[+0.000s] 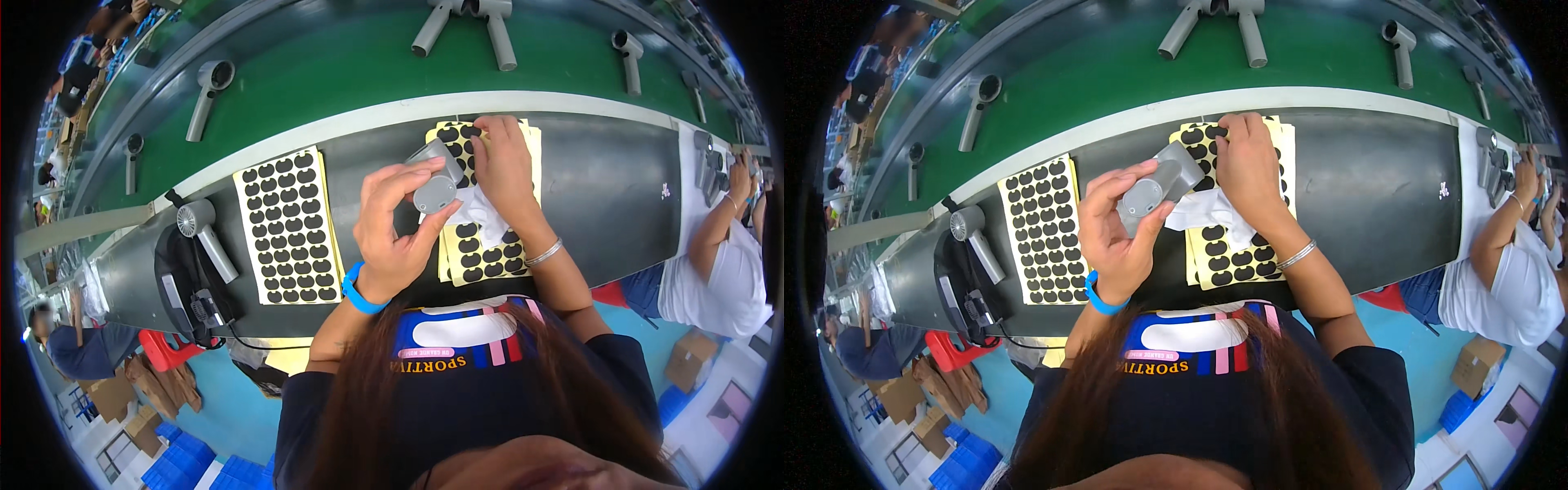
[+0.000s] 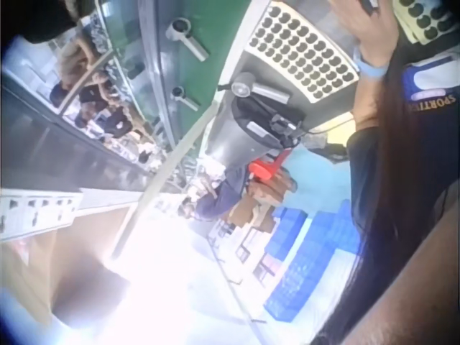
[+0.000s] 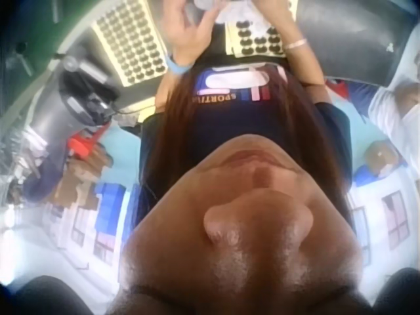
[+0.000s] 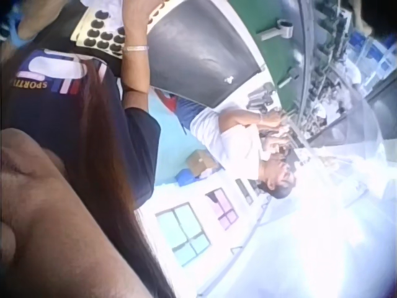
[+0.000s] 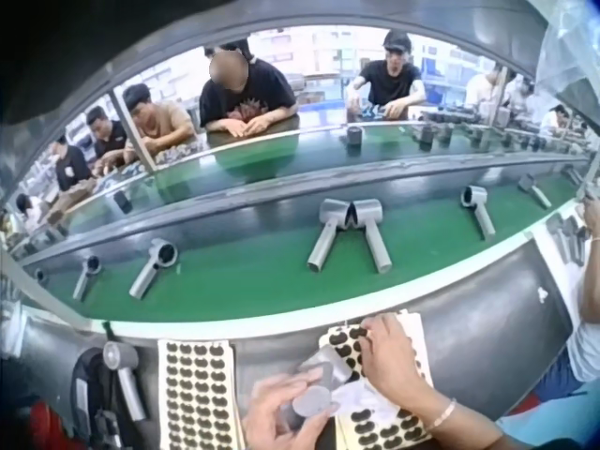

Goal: Assembling electronics components by manually applying adhesive pads to cylindrical bases on an assembly line.

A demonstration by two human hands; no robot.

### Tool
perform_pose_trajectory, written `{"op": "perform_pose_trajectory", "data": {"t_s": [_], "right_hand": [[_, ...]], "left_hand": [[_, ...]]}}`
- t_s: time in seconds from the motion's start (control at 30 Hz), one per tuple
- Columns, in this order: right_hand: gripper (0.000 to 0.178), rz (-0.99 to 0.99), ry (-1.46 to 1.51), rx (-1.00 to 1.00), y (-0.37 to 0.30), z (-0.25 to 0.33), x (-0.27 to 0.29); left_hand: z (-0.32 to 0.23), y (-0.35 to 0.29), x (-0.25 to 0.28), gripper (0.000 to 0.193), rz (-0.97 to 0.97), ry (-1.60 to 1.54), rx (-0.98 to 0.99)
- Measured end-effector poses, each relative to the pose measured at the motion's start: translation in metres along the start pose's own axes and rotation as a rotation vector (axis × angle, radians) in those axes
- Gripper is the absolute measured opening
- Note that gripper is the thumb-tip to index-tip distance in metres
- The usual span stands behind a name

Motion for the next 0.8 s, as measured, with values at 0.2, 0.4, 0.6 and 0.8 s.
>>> {"op": "perform_pose_trajectory", "data": {"t_s": [0.2,0.4,0.6,0.8], "right_hand": [[0.026,0.004,0.177,-0.027,0.002,-0.001,0.002],[0.028,0.056,0.265,-0.113,0.002,-0.010,-0.004],[0.034,-0.041,0.225,-0.042,0.006,-0.008,0.000],[0.035,0.017,0.302,-0.075,0.004,-0.011,0.001]], "left_hand": [[0.001,-0.002,0.003,0.049,0.109,0.018,-0.007],[0.000,-0.006,0.002,0.050,0.093,0.010,-0.019],[-0.002,-0.003,0.001,0.050,0.002,0.062,-0.046],[-0.001,-0.002,0.000,0.045,-0.039,-0.002,0.048]]}}
Point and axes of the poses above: each hand's wrist, its own y-axis towards the middle knuckle, its own x-axis out of the back of the hand, z = x × y, the point moved 5 cm from there along y, towards the middle knuckle, and after that the axes turned 1 degree about z, right-handed, at the moved point
